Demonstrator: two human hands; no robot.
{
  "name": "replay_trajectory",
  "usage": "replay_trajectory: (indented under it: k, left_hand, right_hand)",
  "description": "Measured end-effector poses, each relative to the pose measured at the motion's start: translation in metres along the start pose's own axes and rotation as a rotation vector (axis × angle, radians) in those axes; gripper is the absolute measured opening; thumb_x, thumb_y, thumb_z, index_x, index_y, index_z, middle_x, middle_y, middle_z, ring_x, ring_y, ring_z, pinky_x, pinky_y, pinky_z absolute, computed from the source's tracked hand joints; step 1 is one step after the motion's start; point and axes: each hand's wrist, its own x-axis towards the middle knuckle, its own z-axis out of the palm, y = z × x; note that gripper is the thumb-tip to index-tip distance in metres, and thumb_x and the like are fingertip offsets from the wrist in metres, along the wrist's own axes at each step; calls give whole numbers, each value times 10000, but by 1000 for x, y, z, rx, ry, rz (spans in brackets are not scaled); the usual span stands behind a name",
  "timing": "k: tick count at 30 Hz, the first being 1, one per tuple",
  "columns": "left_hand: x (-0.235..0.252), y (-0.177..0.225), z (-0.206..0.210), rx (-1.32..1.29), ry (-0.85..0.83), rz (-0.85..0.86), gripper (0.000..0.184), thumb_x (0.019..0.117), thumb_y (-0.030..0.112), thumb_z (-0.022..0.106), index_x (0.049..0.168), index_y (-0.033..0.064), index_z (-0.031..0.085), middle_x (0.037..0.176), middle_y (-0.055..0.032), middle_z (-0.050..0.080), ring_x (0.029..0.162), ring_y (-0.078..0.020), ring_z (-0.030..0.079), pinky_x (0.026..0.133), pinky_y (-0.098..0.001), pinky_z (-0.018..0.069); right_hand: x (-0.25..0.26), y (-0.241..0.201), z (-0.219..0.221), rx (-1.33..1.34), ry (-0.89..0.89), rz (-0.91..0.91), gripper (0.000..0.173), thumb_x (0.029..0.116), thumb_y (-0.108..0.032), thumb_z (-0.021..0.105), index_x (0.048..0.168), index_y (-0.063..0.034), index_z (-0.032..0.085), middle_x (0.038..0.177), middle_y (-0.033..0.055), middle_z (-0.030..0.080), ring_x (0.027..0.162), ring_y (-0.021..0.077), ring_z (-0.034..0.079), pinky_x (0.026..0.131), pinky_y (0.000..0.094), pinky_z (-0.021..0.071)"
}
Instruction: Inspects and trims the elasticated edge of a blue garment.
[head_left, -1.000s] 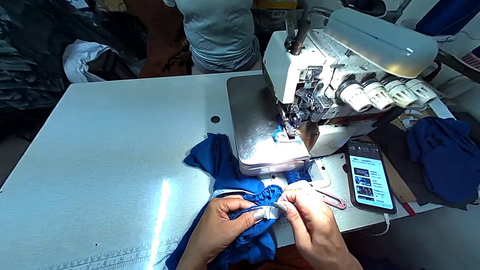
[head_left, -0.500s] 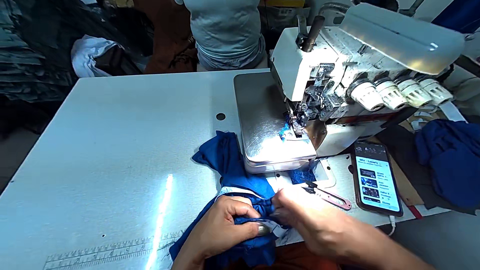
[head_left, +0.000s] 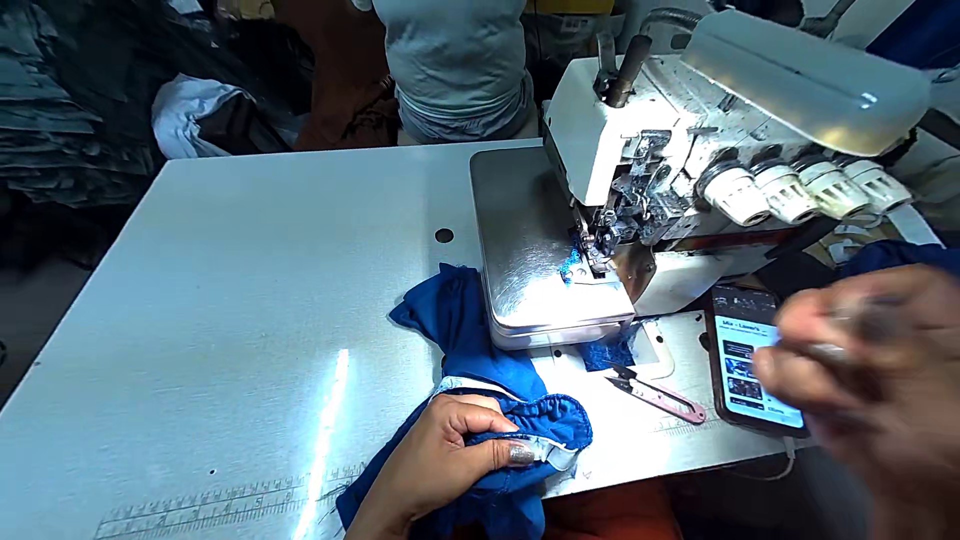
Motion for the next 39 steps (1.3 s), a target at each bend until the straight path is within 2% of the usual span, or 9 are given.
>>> replay_trajectory:
  k: [7, 9, 12, 14, 21, 24, 27, 34, 39]
  left_hand:
    - [-1, -1, 2, 56, 39, 13, 213, 904, 274, 753, 778, 102, 769, 754, 89, 671, 797, 65, 604, 715, -110, 482]
    - [-2, -1, 1, 65, 42, 18, 210, 906, 279, 752, 786, 108, 773, 768, 88, 682, 814, 61, 615, 731, -115, 494]
    - [-2, -2, 3, 84, 40, 11, 198, 897, 280, 754, 802, 109, 784, 777, 86, 689, 814, 57, 617, 729, -119, 497]
    - [-1, -2, 3, 96, 26, 6, 185, 895, 276, 748, 817, 114, 792, 785, 86, 695, 823, 63, 618, 738, -114, 497]
    - [1, 0, 9, 142, -28, 121, 233, 933, 286, 712, 846, 73, 743, 819, 39, 703, 851, 75, 633, 763, -114, 521]
    - [0, 3, 2, 136, -77, 142, 333, 959, 338, 675, 805, 45, 707, 805, 28, 668, 850, 82, 600, 769, -89, 484]
    - [-2, -2, -3, 110, -116, 99, 264, 959, 279, 711, 837, 50, 761, 802, 30, 688, 844, 42, 615, 769, -130, 491]
    - [1, -2, 0, 107, -113, 55, 286, 972, 248, 678, 785, 38, 733, 734, 33, 631, 765, 45, 570, 686, -119, 449]
    - [4, -1, 5, 111, -111, 68, 207, 956, 217, 702, 866, 43, 769, 818, 20, 715, 823, 53, 634, 752, -112, 509]
  right_hand:
    - [-12, 25, 24, -541, -480, -35, 373, 984, -418, 612, 1205, -122, 657, 642, -79, 473, 527, -33, 412, 490, 121, 366]
    - [-18, 22, 16, -766, -607, -108, 295, 922, -359, 645, 1055, -109, 726, 624, -12, 565, 503, 95, 529, 461, 264, 464]
    - [-19, 2, 7, -600, -883, -30, 202, 986, -203, 585, 877, -95, 717, 724, 52, 671, 648, 192, 672, 557, 391, 538]
    - [-10, -6, 13, -212, -979, -54, 222, 1030, -146, 552, 941, -51, 732, 790, 55, 682, 720, 111, 648, 645, 266, 525]
    - [-6, 23, 106, 460, -513, -81, 243, 1057, -140, 523, 990, 5, 706, 1202, 78, 669, 1192, 102, 604, 1042, 286, 498]
    - [-3, 19, 123, 491, -503, 56, 241, 1074, -110, 467, 998, -8, 672, 856, -38, 681, 751, -50, 616, 688, 137, 522]
    - [8, 20, 105, 271, -413, 107, 253, 1044, -112, 475, 925, -62, 693, 741, -119, 593, 626, -112, 468, 577, 78, 394]
    - [19, 3, 37, 91, -117, 63, 193, 1042, -261, 548, 941, -240, 712, 726, -98, 609, 493, -57, 452, 442, 103, 406]
    - [-2, 8, 70, -72, -249, -52, 220, 1037, -178, 535, 926, -101, 708, 751, -62, 608, 628, -56, 524, 578, 98, 447]
